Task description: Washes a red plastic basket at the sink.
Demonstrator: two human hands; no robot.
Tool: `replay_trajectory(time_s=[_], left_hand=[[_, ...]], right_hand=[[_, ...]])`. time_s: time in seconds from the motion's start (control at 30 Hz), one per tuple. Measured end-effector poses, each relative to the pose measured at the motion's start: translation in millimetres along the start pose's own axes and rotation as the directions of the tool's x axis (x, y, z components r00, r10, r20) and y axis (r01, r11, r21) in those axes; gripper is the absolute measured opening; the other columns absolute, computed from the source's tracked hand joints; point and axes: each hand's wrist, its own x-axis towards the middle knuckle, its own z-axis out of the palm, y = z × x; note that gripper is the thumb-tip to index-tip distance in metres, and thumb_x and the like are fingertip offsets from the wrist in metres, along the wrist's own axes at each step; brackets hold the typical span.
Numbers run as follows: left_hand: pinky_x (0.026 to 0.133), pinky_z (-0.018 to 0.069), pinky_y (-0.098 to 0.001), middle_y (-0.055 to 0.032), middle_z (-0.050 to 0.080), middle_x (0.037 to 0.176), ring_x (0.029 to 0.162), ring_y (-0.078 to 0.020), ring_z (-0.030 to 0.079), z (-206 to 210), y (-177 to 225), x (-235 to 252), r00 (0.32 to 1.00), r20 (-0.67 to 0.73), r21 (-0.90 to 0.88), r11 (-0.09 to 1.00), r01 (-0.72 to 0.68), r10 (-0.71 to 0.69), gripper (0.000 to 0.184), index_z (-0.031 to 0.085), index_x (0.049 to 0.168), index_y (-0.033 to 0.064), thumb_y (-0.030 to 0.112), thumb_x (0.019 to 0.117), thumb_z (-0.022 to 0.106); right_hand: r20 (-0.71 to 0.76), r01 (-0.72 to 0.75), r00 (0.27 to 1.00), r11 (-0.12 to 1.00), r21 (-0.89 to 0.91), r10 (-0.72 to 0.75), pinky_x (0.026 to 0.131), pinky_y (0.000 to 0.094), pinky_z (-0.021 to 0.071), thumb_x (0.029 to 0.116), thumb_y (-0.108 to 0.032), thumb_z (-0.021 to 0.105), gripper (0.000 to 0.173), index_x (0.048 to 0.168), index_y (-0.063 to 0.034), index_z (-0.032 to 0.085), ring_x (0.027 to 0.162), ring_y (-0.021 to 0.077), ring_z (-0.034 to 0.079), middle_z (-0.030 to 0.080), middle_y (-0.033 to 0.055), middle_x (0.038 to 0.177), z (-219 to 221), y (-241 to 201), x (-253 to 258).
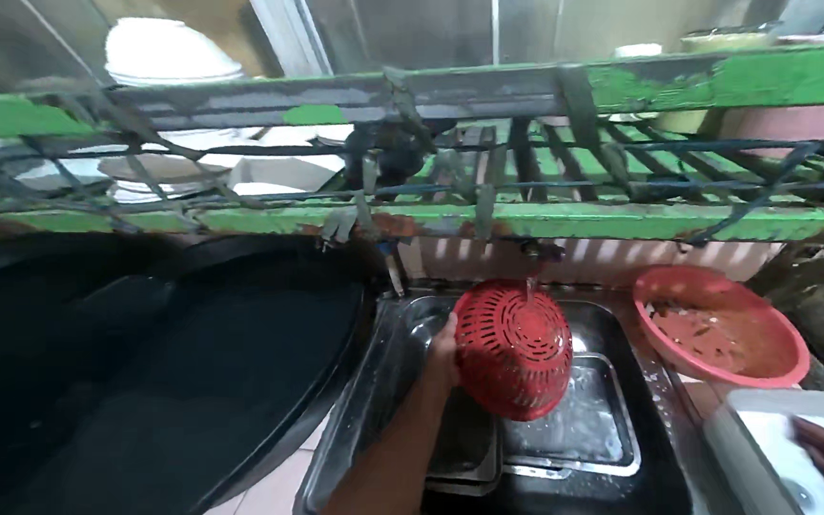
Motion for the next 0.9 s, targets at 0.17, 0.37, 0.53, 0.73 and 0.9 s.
replay_trajectory(time_s=[0.17, 0.37, 0.53, 0.73, 0.9], left_hand=[[0.076, 0.0555, -0.0472, -0.0187, 0.065, 0.108, 0.09, -0.0279, 0.064, -28.1, -26.3, -13.4, 0.981, -0.189, -0.134, 0.991, 0.011, -0.036, 0.052, 0.056, 0.134, 0.0036, 0.047, 0.1091, 0.041], [0.084, 0.0576, -0.054, -0.019, 0.067, 0.117, 0.102, -0.031, 0.068, -40.6, -48.0, -17.2, 0.981, -0.184, -0.406, 0.914, -0.025, -0.055, 0.056, 0.055, 0.138, 0.0069, 0.051, 0.1092, 0.036], [0.075, 0.0591, -0.0505, -0.0178, 0.068, 0.105, 0.09, -0.0289, 0.069, -24.2, -42.7, -16.2, 0.977, -0.197, -0.563, 0.825, -0.046, -0.08, 0.052, 0.057, 0.13, 0.0051, 0.049, 0.1092, 0.037], [0.077, 0.058, -0.0519, -0.0192, 0.067, 0.106, 0.092, -0.0307, 0.068, -2.7, -39.8, -17.9, 0.965, -0.234, -0.552, 0.833, -0.031, -0.119, 0.052, 0.056, 0.13, 0.0037, 0.048, 0.109, 0.039], [0.08, 0.0571, -0.0536, -0.0191, 0.065, 0.111, 0.097, -0.031, 0.067, -10.4, -42.3, -21.9, 0.944, -0.289, -0.574, 0.818, -0.036, -0.161, 0.053, 0.054, 0.132, 0.0044, 0.049, 0.109, 0.038]], right_hand=[[0.273, -0.309, 0.95, 0.6, 0.738, 0.153, 0.083, 0.0336, 0.0617, 0.1064, -0.003, 0.044, 0.03, 0.131, 0.0071, 0.058, 0.092, 0.019, 0.074, 0.072, 0.0156, 0.113, 124.3, -140.8, 122.1], [0.643, -0.658, 0.749, 0.299, 0.691, 0.162, 0.08, 0.0341, 0.0598, 0.1075, -0.002, 0.039, 0.03, 0.135, 0.0023, 0.05, 0.087, 0.0196, 0.071, 0.068, 0.0141, 0.106, 204.9, -195.7, 196.2], [0.648, -0.613, 0.75, 0.504, 0.608, 0.131, 0.08, 0.0346, 0.0592, 0.1036, 0.004, 0.041, 0.033, 0.134, 0.0007, 0.052, 0.089, 0.0187, 0.07, 0.068, 0.0129, 0.11, 209.0, -185.7, 214.5], [0.763, -0.606, 0.645, 0.637, 0.476, 0.043, 0.086, 0.0372, 0.0597, 0.1059, 0.002, 0.039, 0.029, 0.131, 0.0032, 0.055, 0.095, 0.0218, 0.072, 0.07, 0.0149, 0.113, 188.7, -166.1, 210.0], [0.733, -0.638, 0.672, 0.588, 0.497, 0.109, 0.082, 0.0363, 0.0602, 0.1076, -0.001, 0.038, 0.028, 0.131, 0.0023, 0.053, 0.091, 0.0211, 0.072, 0.069, 0.0149, 0.109, 184.0, -159.4, 206.1]])
